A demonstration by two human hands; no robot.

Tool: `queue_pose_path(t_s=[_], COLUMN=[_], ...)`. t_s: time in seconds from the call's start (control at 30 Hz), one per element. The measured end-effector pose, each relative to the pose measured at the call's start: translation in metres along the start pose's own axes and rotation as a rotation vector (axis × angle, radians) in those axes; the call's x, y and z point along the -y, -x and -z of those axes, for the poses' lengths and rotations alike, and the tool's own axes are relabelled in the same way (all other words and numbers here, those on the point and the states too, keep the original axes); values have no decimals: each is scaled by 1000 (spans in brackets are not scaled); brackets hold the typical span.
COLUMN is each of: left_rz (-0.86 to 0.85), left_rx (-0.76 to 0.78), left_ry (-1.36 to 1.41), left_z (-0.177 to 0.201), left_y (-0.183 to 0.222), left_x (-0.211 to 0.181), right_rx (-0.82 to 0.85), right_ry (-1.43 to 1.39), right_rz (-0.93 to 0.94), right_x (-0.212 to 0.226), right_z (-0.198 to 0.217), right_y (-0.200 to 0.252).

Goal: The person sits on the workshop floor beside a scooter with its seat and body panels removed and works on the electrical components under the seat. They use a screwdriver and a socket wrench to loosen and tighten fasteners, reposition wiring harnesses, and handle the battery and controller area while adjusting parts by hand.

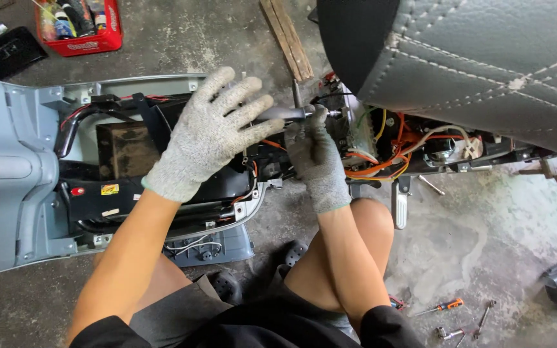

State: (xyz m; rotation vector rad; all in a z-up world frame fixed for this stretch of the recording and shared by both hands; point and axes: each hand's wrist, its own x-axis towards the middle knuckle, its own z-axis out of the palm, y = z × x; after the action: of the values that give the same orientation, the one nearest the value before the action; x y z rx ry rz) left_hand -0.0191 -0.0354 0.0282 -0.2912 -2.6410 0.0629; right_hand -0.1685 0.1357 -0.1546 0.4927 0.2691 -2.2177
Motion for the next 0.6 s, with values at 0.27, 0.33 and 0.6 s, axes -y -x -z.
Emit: queue_pose_path(t_s=[0.27, 0.33, 0.6], left_rz=[-8, 255, 1330], left_rx=[-111, -281, -225], left_ry=[-383, -172, 1560], left_z=[-26, -17, -31], left_y=[17, 18, 83], left_x=[-3, -17, -83], right_rx=[133, 111, 373], right_ry=[-119, -102, 143], right_rz=[39, 68, 150], right_x=[-4, -8, -31], right_z=[-8, -24, -37], right_y=[9, 22, 33])
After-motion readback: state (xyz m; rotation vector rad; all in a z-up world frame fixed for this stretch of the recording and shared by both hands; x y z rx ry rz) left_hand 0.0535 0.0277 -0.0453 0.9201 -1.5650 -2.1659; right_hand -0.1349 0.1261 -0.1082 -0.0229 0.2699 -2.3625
